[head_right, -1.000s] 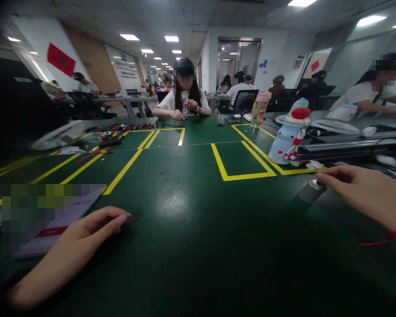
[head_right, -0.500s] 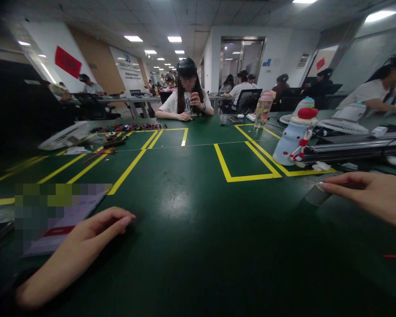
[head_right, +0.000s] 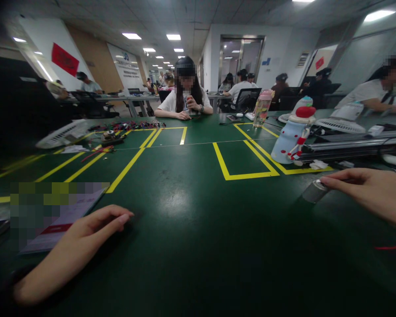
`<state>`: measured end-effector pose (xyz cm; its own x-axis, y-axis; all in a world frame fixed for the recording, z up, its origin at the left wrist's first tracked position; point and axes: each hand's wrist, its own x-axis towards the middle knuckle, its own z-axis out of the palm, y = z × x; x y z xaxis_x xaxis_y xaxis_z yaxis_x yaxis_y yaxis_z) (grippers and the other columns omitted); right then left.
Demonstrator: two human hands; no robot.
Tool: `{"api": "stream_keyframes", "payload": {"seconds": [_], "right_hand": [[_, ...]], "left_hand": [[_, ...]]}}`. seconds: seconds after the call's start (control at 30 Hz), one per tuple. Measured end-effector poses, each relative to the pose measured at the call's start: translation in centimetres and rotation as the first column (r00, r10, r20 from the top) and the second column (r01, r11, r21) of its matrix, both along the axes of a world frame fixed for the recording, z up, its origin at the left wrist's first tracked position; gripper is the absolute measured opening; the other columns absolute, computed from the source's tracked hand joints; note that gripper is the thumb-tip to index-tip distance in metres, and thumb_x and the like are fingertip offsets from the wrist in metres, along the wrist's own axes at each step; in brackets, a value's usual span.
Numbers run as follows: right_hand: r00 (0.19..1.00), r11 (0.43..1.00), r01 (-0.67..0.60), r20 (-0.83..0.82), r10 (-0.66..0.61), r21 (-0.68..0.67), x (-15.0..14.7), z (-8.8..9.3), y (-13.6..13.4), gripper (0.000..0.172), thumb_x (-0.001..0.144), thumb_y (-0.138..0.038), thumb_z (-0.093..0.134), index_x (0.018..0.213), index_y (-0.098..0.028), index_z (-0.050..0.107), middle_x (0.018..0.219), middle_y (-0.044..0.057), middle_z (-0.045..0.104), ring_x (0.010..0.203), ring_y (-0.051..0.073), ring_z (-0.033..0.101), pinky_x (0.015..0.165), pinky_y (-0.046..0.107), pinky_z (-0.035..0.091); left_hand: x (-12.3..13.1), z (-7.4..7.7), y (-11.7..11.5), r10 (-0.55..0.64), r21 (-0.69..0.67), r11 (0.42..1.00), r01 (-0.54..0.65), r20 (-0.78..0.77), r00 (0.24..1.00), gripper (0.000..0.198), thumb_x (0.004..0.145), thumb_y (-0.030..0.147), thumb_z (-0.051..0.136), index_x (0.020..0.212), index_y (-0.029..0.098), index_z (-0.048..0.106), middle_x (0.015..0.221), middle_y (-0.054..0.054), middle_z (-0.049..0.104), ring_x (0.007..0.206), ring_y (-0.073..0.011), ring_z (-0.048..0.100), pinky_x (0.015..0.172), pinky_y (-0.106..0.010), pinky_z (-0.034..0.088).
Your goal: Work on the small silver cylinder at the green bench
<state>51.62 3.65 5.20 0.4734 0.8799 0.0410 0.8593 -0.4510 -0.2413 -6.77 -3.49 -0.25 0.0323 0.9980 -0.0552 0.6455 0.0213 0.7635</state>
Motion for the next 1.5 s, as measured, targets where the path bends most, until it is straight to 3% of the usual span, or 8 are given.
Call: {"api": "stream_keyframes", "payload": {"seconds": [0.53,0.67,0.8,1.13,1.2,1.3,1.4,1.5], "right_hand": [[0.986,0.995,-0.042,-0.166,0.027,-0.086,0.5,-0.1,0.2,0.043,0.075,-0.055,0.062,0.108,-0.028,0.07,0.109,0.004,0.066,0.096,0.022,0.061,0.084,0.033,0.043],[0.961,0.992,-0.116,-0.248,0.123,0.042,0.2,-1.4,-0.7,0.049,0.073,-0.05,0.066,0.117,-0.028,0.065,0.125,0.005,0.06,0.112,0.026,0.057,0.099,0.037,0.04],[0.934,0.979,-0.036,-0.341,0.105,0.202,-1.9,-3.6,-2.4,0.07,0.062,-0.056,0.074,0.12,-0.023,0.055,0.117,0.012,0.062,0.097,0.026,0.063,0.08,0.036,0.051],[0.97,0.847,-0.235,0.065,0.233,0.477,-5.4,-6.8,-2.5,0.06,0.069,-0.055,0.069,0.113,-0.017,0.055,0.109,0.012,0.059,0.087,0.02,0.061,0.075,0.032,0.051],[0.895,0.714,-0.392,0.061,0.442,0.58,-9.1,-6.7,-3.1,0.055,0.074,-0.049,0.069,0.116,-0.017,0.055,0.113,0.012,0.057,0.093,0.019,0.06,0.081,0.031,0.053],[0.612,0.514,-0.603,-0.059,0.789,0.611,-16.9,-6.6,-4.4,0.047,0.081,-0.041,0.067,0.119,-0.02,0.05,0.114,0.009,0.056,0.1,0.016,0.059,0.086,0.03,0.054],[0.358,0.417,-0.713,-0.22,0.908,0.564,-24.0,-6.3,-5.2,0.04,0.083,-0.033,0.065,0.118,-0.022,0.049,0.112,0.006,0.057,0.099,0.013,0.058,0.088,0.029,0.053],[0.268,0.397,-0.751,-0.306,0.914,0.528,-27.7,-6.1,-5.2,0.038,0.082,-0.027,0.065,0.117,-0.022,0.05,0.111,0.004,0.057,0.096,0.011,0.056,0.087,0.029,0.051]], "left_hand": [[0.0,-0.1,0.0,0.005,-0.014,1.0,-0.005,0.017,1.0,0.031,0.09,0.053,0.053,0.104,0.028,0.065,0.092,-0.001,0.066,0.089,-0.0223,0.061,0.079,-0.031,0.046],[-0.1,-0.1,0.0,0.008,-0.027,1.0,-0.008,0.018,1.0,0.032,0.09,0.054,0.053,0.104,0.027,0.064,0.092,-0.001,0.065,0.087,-0.0219,0.06,0.077,-0.031,0.046],[0.0,0.0,0.0,0.012,-0.034,0.999,-0.011,0.021,1.0,0.032,0.09,0.054,0.053,0.104,0.028,0.064,0.093,0.0,0.066,0.087,-0.0204,0.059,0.076,-0.028,0.045],[0.1,0.1,-0.1,0.017,-0.029,0.999,-0.017,0.007,1.0,0.033,0.089,0.056,0.053,0.103,0.028,0.064,0.094,0.002,0.066,0.088,-0.0194,0.06,0.078,-0.028,0.044],[0.2,0.1,0.0,0.011,-0.029,1.0,-0.011,0.003,1.0,0.033,0.089,0.056,0.053,0.103,0.028,0.064,0.094,0.001,0.066,0.088,-0.0198,0.06,0.078,-0.029,0.043],[0.2,0.1,0.1,0.007,-0.033,0.999,-0.006,0.018,1.0,0.033,0.089,0.056,0.054,0.104,0.028,0.063,0.097,0.001,0.066,0.09,-0.0202,0.06,0.08,-0.03,0.044],[0.0,0.0,0.2,-0.014,-0.046,0.999,0.016,0.026,1.0,0.032,0.09,0.055,0.054,0.106,0.028,0.063,0.099,0.001,0.066,0.093,-0.0201,0.06,0.081,-0.03,0.045],[-0.1,0.2,0.2,-0.057,-0.042,0.997,0.058,0.02,0.998,0.03,0.091,0.052,0.054,0.108,0.029,0.062,0.102,0.001,0.066,0.097,-0.0199,0.06,0.085,-0.031,0.045]]}}
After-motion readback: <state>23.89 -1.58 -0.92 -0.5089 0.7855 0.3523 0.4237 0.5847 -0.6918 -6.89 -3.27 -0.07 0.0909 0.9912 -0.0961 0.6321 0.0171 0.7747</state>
